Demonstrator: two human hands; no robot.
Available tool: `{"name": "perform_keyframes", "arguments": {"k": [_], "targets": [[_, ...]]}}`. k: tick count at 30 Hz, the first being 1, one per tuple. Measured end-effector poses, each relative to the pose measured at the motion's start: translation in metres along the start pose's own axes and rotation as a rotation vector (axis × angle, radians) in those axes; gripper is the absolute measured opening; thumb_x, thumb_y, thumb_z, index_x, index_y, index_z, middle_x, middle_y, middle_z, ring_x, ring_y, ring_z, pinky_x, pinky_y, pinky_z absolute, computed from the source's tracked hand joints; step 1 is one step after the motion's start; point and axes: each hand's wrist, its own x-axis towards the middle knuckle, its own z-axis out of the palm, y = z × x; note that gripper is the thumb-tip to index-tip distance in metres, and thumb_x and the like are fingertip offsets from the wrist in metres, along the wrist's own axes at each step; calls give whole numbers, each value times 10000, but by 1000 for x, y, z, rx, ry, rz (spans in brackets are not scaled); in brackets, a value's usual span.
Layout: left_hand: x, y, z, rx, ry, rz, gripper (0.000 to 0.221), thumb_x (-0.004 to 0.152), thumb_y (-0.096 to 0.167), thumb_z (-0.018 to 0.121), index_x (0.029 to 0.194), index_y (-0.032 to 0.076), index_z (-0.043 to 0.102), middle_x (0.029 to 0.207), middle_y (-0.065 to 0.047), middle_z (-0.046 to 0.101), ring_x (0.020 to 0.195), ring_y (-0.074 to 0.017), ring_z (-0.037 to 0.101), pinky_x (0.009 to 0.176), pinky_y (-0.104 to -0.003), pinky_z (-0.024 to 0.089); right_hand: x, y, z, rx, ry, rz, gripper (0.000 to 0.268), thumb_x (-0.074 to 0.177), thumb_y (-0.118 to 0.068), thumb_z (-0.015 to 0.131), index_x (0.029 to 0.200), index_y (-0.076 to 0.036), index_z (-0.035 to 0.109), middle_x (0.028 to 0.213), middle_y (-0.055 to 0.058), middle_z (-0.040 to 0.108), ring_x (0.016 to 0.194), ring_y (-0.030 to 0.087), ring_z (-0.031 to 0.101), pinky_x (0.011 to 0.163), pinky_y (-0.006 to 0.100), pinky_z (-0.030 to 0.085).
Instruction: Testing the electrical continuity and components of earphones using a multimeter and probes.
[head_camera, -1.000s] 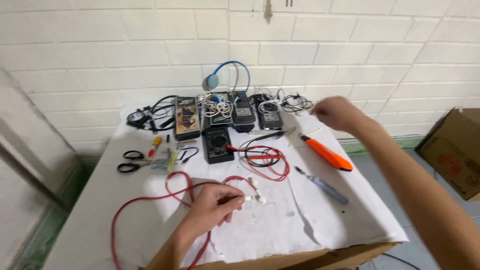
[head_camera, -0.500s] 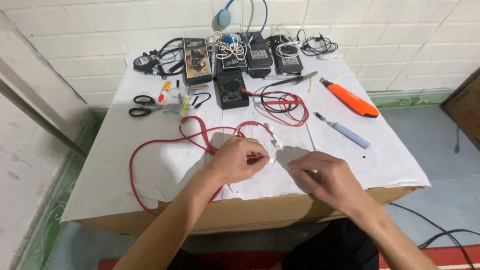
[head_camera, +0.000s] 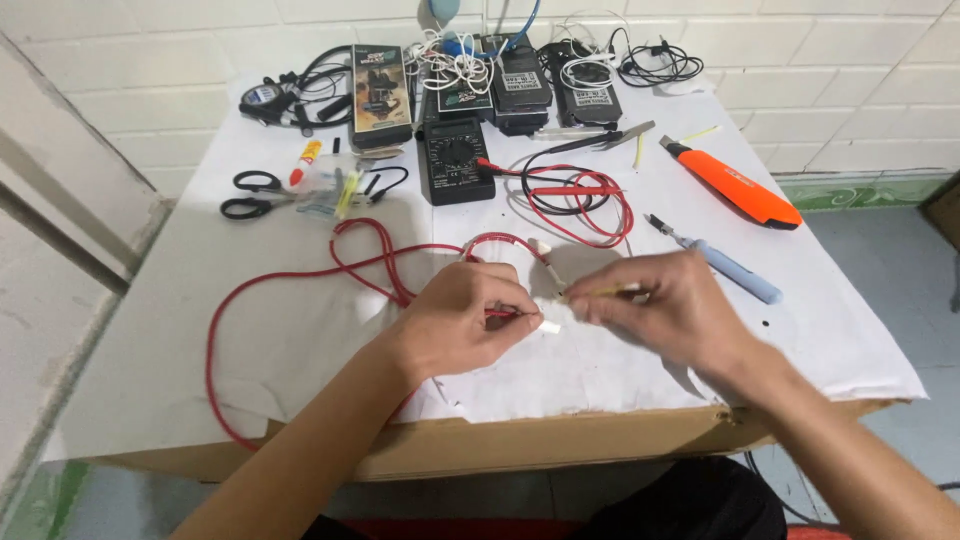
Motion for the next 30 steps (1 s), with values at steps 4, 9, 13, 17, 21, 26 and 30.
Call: {"name": "perform_keyframes", "arguments": {"k": [4, 9, 13, 17, 21, 26, 30], "targets": [[-1, -1, 7, 151, -34, -67, 88, 832, 193, 710, 785, 170, 781, 711, -70, 708, 590, -265, 698, 548, -322, 541, -11, 12, 6, -49, 64, -90, 98, 772, -124, 862, 863, -155, 845, 682, 55, 768, 546, 142, 662, 503, 272, 503], [2, 3, 10, 176, -19, -222, 47, 815, 193, 755, 799, 169, 792, 781, -54, 717, 651, -208, 717, 608, -297, 552, -9, 15, 6, -43, 26, -100, 104, 767, -92, 860, 863, -133, 853, 676, 66, 767, 512, 116, 631, 482, 240, 480], [0, -3, 14, 124, 75, -162, 41, 805, 157, 800, 841, 142, 788, 788, -74, 702, 666, -207, 717, 619, -288, 555, -4, 15, 6, -17, -29, -145, 115, 773, -51, 833, 878, -93, 852, 678, 113, 773, 493, 158, 669, 444, 257, 495], [-6, -13, 20, 22, 194, 49, 99, 770, 47, 808, 810, 118, 751, 735, -59, 659, 592, -187, 677, 528, -285, 551, -2, 12, 8, -19, -37, -148, 103, 781, -32, 819, 876, -60, 846, 676, 138, 767, 482, 182, 684, 439, 258, 499], [-11, -17, 24, -4, 276, 182, 161, 811, 70, 816, 849, 170, 695, 802, 21, 629, 630, -141, 632, 514, -280, 493, -6, 14, 6, -35, -63, -136, 107, 798, -96, 808, 898, -103, 843, 755, 73, 793, 567, 133, 686, 515, 252, 519], [-12, -14, 23, 50, 270, 142, 196, 823, 108, 833, 818, 211, 666, 832, 92, 631, 671, -113, 636, 501, -283, 445, -6, 20, 7, -111, -84, -169, 121, 833, -174, 792, 937, -120, 821, 853, 23, 812, 683, 119, 738, 633, 233, 562], [-13, -14, 24, 72, 290, 156, 184, 835, 102, 812, 815, 208, 662, 828, 94, 613, 654, -121, 607, 500, -299, 432, -8, 19, 6, -105, -84, -237, 129, 842, -160, 772, 948, -95, 808, 864, 41, 807, 698, 137, 737, 637, 239, 575]]}}
